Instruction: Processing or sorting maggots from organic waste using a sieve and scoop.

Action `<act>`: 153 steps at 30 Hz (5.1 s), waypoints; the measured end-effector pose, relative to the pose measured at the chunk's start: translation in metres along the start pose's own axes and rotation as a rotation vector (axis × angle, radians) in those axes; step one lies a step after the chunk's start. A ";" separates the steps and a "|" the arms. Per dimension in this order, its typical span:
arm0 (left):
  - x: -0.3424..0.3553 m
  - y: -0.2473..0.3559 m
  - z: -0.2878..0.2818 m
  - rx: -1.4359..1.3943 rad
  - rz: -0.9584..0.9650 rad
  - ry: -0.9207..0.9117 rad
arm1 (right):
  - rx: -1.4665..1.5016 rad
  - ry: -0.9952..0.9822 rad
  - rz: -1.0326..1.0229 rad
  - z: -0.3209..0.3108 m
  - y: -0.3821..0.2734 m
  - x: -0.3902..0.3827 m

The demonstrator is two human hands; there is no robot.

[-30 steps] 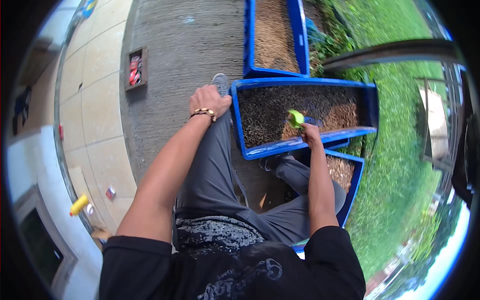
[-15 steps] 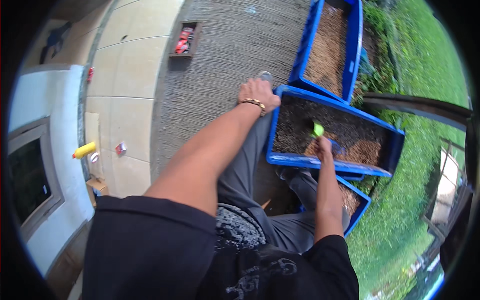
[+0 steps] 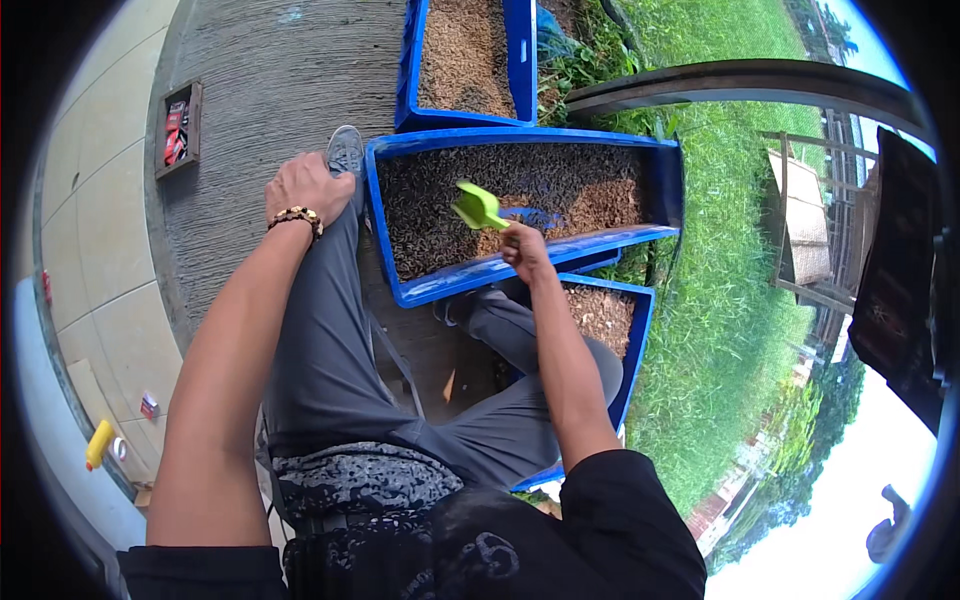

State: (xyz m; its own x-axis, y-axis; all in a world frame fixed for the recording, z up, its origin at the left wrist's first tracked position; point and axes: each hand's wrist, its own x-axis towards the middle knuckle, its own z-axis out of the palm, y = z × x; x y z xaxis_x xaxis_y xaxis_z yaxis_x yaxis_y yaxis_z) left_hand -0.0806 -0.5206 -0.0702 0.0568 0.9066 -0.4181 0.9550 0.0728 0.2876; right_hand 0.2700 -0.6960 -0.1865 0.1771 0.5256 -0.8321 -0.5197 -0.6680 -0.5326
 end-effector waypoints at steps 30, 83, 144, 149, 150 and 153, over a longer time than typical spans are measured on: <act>0.000 0.013 0.005 0.041 -0.039 -0.011 | -0.174 0.336 -0.225 0.032 0.000 0.064; -0.004 0.025 -0.007 0.053 -0.052 -0.084 | -0.779 -0.083 -0.297 0.047 0.029 0.043; 0.004 0.010 0.004 -0.007 -0.028 -0.033 | -0.200 0.261 -0.048 0.097 0.108 -0.024; 0.003 0.005 0.005 -0.016 -0.029 -0.046 | 0.254 0.159 -0.086 0.099 0.089 -0.039; 0.002 0.005 0.004 -0.021 -0.024 -0.039 | 0.211 0.198 -0.110 0.097 0.086 -0.038; 0.003 0.010 0.004 -0.018 -0.027 -0.056 | 0.130 0.485 -0.042 0.084 0.088 -0.028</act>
State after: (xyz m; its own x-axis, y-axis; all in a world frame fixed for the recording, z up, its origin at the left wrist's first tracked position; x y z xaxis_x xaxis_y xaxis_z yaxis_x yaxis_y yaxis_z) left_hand -0.0702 -0.5188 -0.0719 0.0482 0.8795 -0.4735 0.9510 0.1044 0.2909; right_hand 0.1488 -0.7251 -0.1975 0.5522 0.2241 -0.8030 -0.5985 -0.5640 -0.5690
